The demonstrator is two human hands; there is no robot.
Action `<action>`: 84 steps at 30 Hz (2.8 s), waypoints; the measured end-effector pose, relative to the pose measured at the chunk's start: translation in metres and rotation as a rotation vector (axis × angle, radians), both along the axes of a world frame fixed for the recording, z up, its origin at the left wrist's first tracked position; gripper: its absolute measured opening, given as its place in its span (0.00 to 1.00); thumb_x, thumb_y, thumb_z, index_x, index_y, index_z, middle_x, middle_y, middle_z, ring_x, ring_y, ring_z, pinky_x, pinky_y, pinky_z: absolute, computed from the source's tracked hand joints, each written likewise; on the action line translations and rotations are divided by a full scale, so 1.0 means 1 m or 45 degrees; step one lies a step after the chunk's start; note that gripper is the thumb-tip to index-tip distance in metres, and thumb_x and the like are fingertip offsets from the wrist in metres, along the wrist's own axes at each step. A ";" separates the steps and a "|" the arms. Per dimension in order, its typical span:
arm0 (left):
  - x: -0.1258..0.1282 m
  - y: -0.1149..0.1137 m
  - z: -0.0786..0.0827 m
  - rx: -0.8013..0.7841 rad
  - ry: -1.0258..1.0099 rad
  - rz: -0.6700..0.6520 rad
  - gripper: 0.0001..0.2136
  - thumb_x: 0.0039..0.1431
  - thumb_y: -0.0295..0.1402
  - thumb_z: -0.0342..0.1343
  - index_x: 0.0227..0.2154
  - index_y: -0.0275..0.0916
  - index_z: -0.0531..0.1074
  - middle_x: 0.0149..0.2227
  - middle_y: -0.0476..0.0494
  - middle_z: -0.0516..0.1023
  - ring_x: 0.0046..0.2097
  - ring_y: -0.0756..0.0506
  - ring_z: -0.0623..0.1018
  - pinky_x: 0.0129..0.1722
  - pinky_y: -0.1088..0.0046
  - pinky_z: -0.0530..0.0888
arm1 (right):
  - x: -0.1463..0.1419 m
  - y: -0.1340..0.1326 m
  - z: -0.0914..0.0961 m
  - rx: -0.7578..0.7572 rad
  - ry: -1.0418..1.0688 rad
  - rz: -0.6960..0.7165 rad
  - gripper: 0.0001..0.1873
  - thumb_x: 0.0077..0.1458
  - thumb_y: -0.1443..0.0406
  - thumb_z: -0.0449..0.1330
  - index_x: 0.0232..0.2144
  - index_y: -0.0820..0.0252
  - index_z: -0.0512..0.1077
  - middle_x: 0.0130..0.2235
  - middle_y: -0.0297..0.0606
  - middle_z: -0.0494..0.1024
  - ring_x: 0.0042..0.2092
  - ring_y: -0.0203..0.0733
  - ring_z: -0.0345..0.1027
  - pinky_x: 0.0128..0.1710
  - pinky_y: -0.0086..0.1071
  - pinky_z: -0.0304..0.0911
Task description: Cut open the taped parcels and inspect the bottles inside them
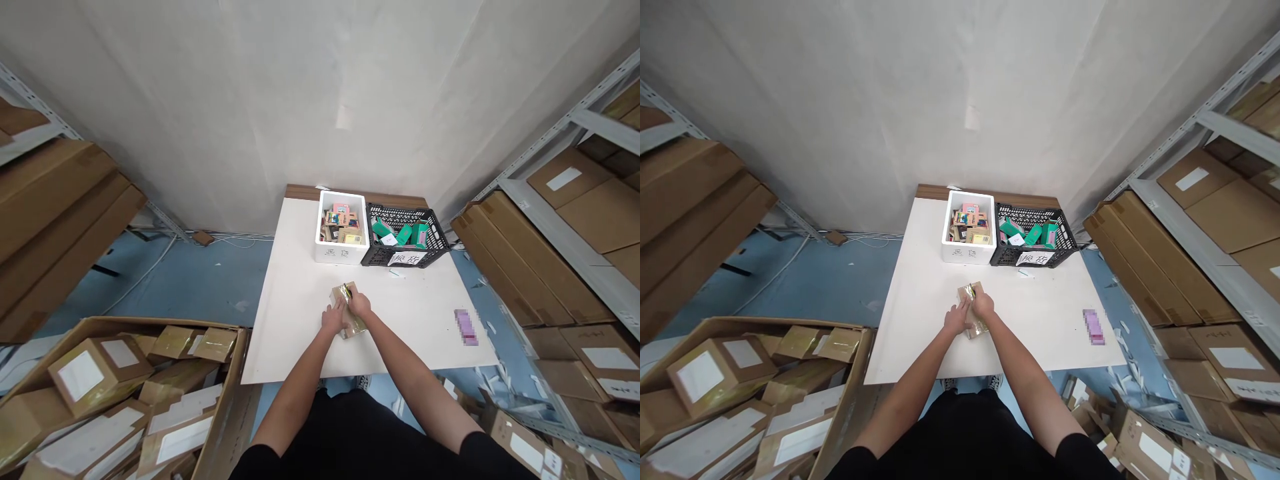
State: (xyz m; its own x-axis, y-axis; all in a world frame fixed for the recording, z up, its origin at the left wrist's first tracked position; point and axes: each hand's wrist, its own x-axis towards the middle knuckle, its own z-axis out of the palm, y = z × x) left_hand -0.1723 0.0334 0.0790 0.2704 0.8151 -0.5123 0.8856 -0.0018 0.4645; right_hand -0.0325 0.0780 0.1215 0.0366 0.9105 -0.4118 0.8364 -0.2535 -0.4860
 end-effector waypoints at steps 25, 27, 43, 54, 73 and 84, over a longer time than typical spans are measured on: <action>0.017 -0.018 0.008 0.092 0.083 0.089 0.48 0.57 0.54 0.64 0.76 0.57 0.47 0.80 0.48 0.44 0.68 0.22 0.61 0.61 0.45 0.67 | 0.073 -0.134 0.035 -0.283 -0.355 0.297 0.26 0.59 0.71 0.59 0.58 0.50 0.72 0.46 0.50 0.84 0.47 0.58 0.80 0.41 0.38 0.66; 0.034 -0.018 0.011 0.139 0.157 0.121 0.46 0.60 0.54 0.60 0.77 0.53 0.45 0.78 0.39 0.49 0.67 0.22 0.63 0.62 0.44 0.66 | 0.092 -0.139 0.036 -0.185 -0.245 0.120 0.24 0.63 0.68 0.57 0.60 0.50 0.70 0.44 0.48 0.84 0.44 0.54 0.80 0.41 0.37 0.66; 0.029 0.021 0.003 0.317 0.268 -0.374 0.42 0.64 0.55 0.60 0.76 0.49 0.53 0.79 0.40 0.45 0.78 0.30 0.45 0.75 0.48 0.49 | 0.136 -0.151 -0.012 -0.045 0.984 -1.025 0.21 0.61 0.57 0.62 0.53 0.54 0.62 0.26 0.24 0.74 0.22 0.37 0.73 0.23 0.27 0.67; 0.057 0.000 -0.008 0.297 0.471 -0.203 0.40 0.68 0.58 0.50 0.77 0.47 0.49 0.79 0.38 0.44 0.77 0.26 0.48 0.74 0.44 0.52 | 0.139 -0.079 -0.008 -0.291 0.466 -0.652 0.07 0.73 0.60 0.53 0.47 0.56 0.68 0.22 0.24 0.69 0.17 0.35 0.66 0.22 0.26 0.61; 0.057 -0.001 -0.002 0.271 0.429 -0.225 0.39 0.67 0.54 0.54 0.76 0.49 0.51 0.78 0.38 0.50 0.77 0.26 0.48 0.73 0.41 0.52 | 0.148 -0.095 -0.012 -0.295 0.388 -0.399 0.12 0.73 0.55 0.55 0.42 0.56 0.69 0.22 0.25 0.68 0.17 0.33 0.61 0.23 0.27 0.58; 0.041 0.032 0.035 0.299 0.358 -0.186 0.31 0.71 0.49 0.48 0.72 0.44 0.62 0.75 0.35 0.58 0.75 0.30 0.57 0.70 0.47 0.61 | 0.113 -0.135 -0.045 -0.086 0.470 -0.921 0.15 0.71 0.50 0.52 0.43 0.54 0.66 0.24 0.27 0.73 0.21 0.37 0.71 0.24 0.26 0.62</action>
